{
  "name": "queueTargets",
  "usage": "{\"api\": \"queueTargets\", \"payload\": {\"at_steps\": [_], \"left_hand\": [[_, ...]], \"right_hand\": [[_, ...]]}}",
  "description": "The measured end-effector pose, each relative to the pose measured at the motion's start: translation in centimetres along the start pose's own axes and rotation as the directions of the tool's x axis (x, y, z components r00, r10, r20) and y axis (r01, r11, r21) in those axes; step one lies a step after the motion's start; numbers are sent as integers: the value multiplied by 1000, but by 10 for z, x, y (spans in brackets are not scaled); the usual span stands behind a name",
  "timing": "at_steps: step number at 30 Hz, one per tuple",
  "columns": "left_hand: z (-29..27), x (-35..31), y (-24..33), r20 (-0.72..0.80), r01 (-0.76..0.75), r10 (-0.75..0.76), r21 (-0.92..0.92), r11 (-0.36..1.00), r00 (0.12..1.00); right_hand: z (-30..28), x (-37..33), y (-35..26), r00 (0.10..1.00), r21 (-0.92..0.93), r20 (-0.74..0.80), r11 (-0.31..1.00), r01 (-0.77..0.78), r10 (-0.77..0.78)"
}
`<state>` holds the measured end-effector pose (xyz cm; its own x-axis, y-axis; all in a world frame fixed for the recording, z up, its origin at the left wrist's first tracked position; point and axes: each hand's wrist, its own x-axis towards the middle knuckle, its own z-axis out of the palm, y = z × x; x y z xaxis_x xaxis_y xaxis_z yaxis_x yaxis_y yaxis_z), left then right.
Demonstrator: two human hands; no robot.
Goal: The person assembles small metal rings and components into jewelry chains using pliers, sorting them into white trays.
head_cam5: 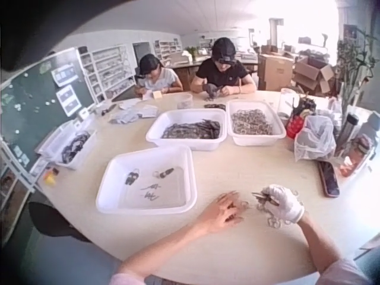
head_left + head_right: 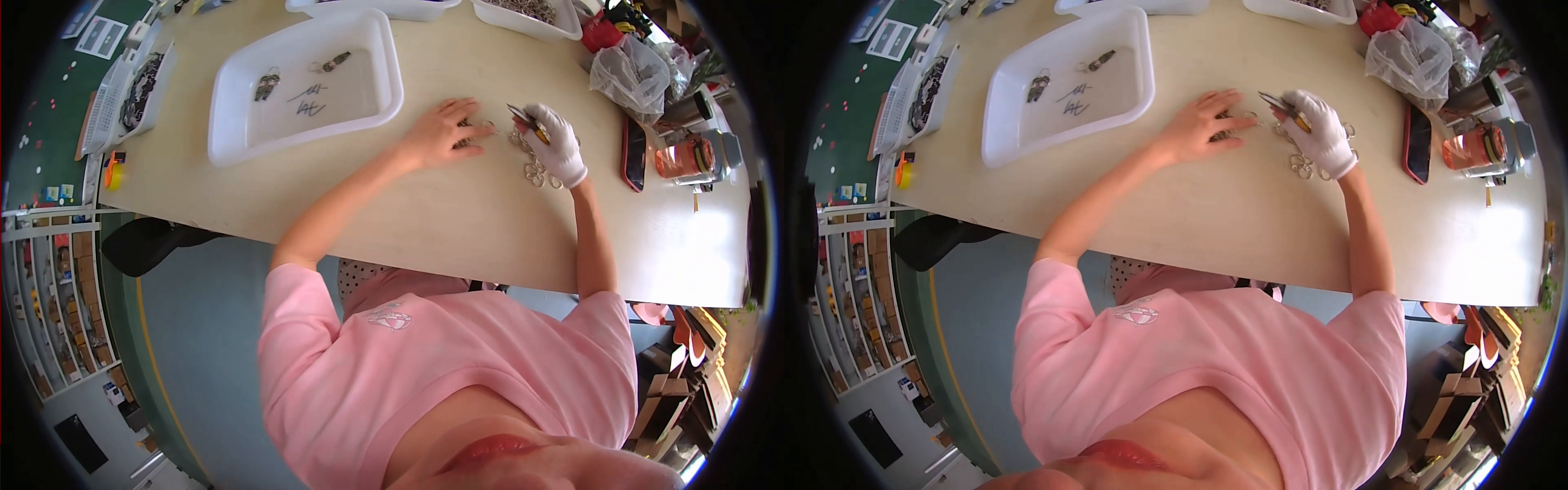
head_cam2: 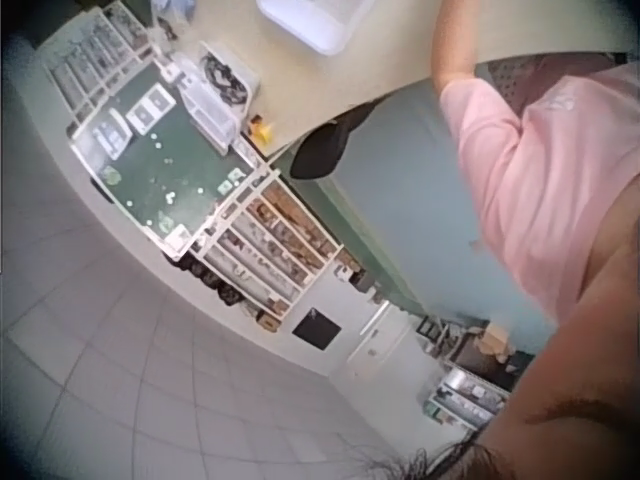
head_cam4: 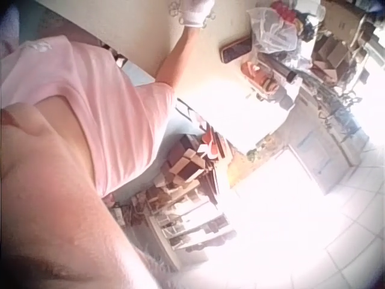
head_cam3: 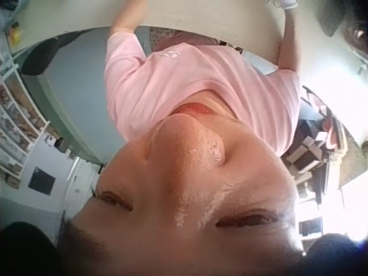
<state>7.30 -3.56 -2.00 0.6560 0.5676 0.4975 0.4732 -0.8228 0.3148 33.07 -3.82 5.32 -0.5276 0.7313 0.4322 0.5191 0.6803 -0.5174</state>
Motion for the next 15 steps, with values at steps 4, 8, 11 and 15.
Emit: {"api": "queueTargets", "payload": {"at_steps": [4,8,11,15], "left_hand": [[-9,-1,6,-41,45,-44,33,998,998],[-40,2,30,-280,34,-16,59,998,960],[-87,-8,55,-305,-51,-6,-177,983,952],[-148,-23,30,-419,160,-247,-232,959,874]], "right_hand": [[21,-13,-29,972,18,-144,983,-183,184],[27,-11,-34,913,145,-224,938,-314,340],[26,-21,-15,869,285,-142,861,-422,473],[29,-28,-28,944,20,-90,948,-317,317]]}}
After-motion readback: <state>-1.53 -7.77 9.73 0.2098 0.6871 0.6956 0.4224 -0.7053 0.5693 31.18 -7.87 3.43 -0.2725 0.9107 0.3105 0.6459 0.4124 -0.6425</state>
